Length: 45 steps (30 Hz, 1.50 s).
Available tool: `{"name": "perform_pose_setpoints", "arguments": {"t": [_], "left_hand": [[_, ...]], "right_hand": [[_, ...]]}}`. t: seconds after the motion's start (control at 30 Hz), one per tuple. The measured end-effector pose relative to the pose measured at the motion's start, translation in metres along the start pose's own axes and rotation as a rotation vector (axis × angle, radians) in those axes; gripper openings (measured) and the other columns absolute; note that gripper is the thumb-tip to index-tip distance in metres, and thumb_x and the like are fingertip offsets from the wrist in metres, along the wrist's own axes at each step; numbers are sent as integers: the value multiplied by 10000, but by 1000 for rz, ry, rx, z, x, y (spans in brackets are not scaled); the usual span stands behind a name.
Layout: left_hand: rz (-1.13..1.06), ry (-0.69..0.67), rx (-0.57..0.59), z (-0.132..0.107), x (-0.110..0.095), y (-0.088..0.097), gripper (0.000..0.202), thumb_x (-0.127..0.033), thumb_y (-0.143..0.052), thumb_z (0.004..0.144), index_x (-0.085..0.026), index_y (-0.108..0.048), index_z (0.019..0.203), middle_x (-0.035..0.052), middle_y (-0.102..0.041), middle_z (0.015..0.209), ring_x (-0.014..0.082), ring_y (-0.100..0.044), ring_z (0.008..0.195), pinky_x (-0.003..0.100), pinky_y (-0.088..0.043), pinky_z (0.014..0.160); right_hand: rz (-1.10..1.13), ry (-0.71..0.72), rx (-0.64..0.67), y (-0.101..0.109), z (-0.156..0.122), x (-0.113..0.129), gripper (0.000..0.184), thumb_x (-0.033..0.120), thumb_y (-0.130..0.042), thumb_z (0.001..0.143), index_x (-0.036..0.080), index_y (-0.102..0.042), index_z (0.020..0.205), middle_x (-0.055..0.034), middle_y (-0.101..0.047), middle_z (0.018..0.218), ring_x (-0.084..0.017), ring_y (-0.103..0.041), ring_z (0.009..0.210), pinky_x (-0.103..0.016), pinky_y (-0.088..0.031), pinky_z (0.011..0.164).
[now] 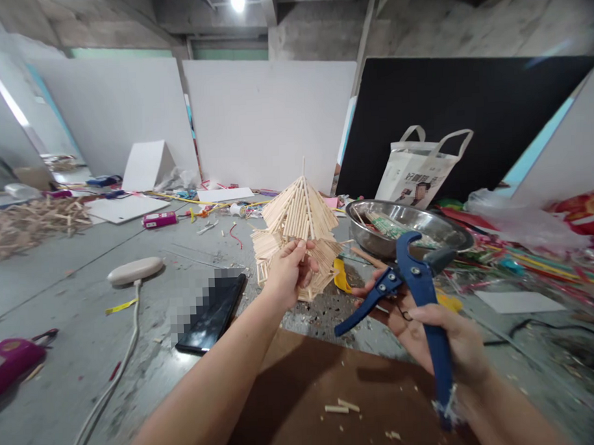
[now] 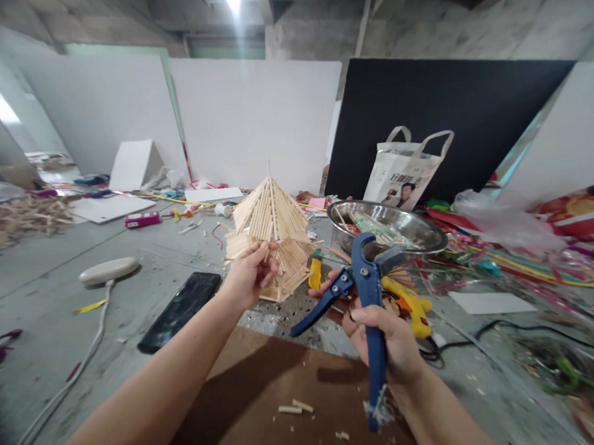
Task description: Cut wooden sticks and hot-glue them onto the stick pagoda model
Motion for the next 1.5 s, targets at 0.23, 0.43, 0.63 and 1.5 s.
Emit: {"name": "perform_pose_setpoints", "arguments": {"t": [0.23, 0.43, 0.63, 1.5], "left_hand": [[25, -104, 32, -5, 1, -6, 223, -401, -467, 746, -180, -445, 741, -73, -441, 411, 27, -278, 277, 137, -168, 291], [346, -206, 149, -16, 8, -26, 284, -433, -417, 772, -158, -468, 724, -80, -368, 401, 27, -277, 322, 145, -208, 340], [510, -190, 218, -21, 18, -34, 293, -426, -375, 793, -160, -488, 740, -77, -334, 417, 38, -270, 355, 168, -228, 393], [593, -167, 267, -22, 30, -41, 155, -284, -482, 725, -172, -495, 619, -34, -381, 474, 78, -312, 442, 189, -238, 442]], "right_hand": [[-848, 26, -243, 25, 3, 7, 362, 265, -529, 583, 179, -559, 933, -54, -613, 912, -235, -560, 862, -362, -432, 770], [-1313, 165, -203, 10, 7, 14, 533, 240, -475, 600, 147, -435, 1124, -96, -549, 1073, -227, -508, 986, -343, -378, 851], [-1489, 187, -189, 8, 8, 7, 513, 242, -467, 610, 144, -432, 1112, -115, -556, 1043, -243, -527, 949, -364, -390, 814], [-1562, 280, -131, 0, 5, 4, 359, 195, -460, 615, 189, -499, 971, -56, -613, 877, -207, -576, 770, -304, -423, 671]]}}
Point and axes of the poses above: each hand's wrist, its own z-axis towards the middle knuckle, its own y-axis out of the back of the hand, x = y × z, the point moved 8 cm from there along z, towards the middle knuckle
